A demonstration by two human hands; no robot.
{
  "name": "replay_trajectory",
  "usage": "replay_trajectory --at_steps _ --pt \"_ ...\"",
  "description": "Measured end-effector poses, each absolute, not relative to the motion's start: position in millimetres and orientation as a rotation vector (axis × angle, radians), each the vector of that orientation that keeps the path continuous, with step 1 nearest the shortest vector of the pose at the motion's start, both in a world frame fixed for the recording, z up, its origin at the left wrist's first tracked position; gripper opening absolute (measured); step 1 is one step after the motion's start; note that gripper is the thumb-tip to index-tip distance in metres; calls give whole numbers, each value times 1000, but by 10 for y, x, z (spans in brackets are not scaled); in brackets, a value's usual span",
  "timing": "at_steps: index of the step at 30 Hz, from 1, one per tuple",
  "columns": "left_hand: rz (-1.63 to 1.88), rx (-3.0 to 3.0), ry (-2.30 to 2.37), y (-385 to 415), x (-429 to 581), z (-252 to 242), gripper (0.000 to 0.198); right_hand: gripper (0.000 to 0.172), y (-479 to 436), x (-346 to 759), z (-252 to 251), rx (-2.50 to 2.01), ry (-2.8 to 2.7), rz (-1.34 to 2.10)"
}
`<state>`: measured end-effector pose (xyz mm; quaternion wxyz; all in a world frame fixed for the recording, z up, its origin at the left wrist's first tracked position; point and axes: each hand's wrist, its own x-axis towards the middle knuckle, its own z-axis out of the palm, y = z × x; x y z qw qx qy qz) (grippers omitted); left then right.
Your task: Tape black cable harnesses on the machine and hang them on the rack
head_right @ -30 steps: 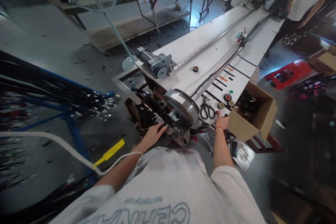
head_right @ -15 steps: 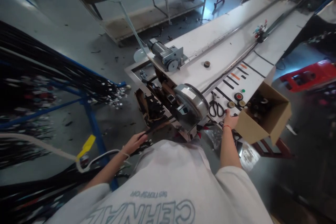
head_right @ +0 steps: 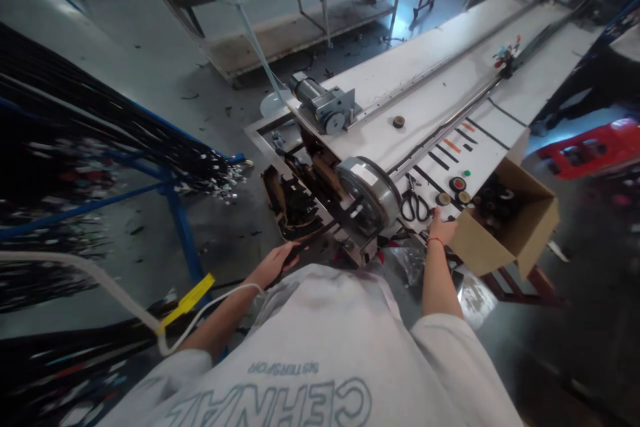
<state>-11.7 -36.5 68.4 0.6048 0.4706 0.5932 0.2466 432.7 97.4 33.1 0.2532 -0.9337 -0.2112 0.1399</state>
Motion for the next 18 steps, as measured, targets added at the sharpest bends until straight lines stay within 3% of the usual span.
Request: replay_trajectory --at_steps 13,18 --pt "343 1192 944 156 120 700 48 76 939 4264 388 -2519 -548 400" --pt "476 1118 1048 209 2 650 50 76 948 4268 380 -2522 -538 406"
